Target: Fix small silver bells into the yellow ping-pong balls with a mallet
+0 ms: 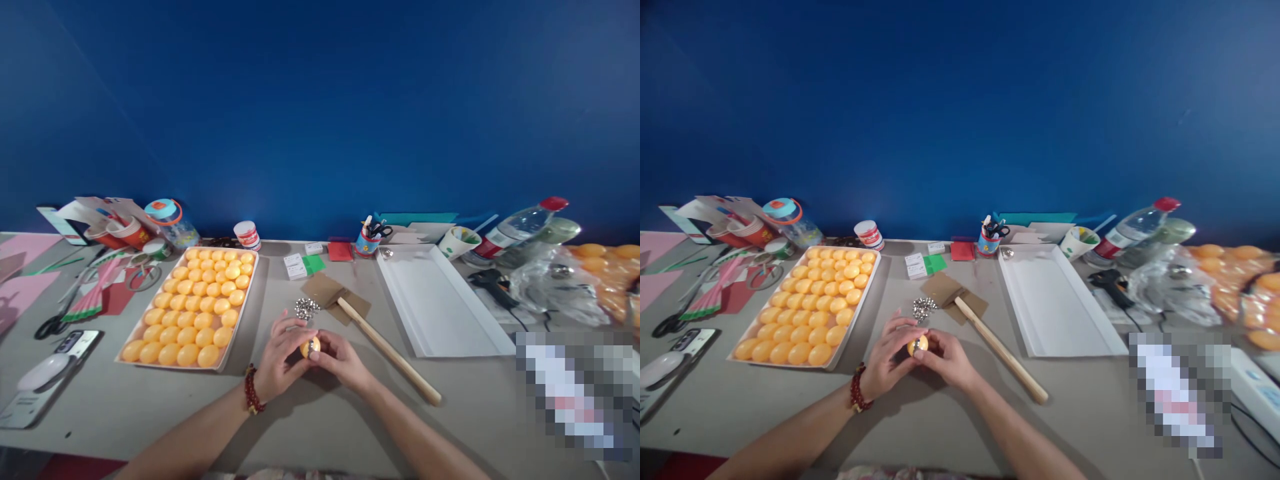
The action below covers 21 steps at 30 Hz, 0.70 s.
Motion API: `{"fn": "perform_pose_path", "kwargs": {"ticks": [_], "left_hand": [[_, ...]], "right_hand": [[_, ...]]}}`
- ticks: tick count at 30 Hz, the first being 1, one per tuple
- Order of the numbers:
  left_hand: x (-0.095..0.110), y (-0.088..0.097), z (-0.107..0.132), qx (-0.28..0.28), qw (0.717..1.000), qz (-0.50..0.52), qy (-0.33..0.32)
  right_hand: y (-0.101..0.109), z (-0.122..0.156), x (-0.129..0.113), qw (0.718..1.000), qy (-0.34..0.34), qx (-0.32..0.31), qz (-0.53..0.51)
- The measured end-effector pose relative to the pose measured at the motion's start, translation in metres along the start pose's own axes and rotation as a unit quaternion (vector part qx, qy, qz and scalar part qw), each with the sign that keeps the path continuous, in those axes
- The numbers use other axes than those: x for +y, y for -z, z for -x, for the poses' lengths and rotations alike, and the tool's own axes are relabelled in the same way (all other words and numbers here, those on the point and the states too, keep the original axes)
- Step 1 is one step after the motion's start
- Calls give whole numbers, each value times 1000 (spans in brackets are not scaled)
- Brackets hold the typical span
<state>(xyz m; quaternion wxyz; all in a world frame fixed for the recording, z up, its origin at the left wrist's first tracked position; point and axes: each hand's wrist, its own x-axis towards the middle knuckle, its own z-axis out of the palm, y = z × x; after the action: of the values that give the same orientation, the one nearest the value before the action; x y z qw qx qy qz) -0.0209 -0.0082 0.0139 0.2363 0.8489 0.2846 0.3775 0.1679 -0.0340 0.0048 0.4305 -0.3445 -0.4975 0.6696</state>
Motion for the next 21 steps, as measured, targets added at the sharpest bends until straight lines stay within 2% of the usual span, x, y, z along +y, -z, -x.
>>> {"fn": "perform_pose_path", "kwargs": {"ticks": [5,10,15,21], "left_hand": [[0,-2,1,-3,1000,13,3],[3,-5,2,-1,997,75,19],[8,-4,0,-24,990,133,30],[7,-2,1,-26,993,113,27]], "right_hand": [[2,1,3,1000,-6,12,-3],[3,-1,-3,1000,13,18,15],[5,-1,-9,999,-32,16,1],[9,1,-5,997,-47,16,-51]]}}
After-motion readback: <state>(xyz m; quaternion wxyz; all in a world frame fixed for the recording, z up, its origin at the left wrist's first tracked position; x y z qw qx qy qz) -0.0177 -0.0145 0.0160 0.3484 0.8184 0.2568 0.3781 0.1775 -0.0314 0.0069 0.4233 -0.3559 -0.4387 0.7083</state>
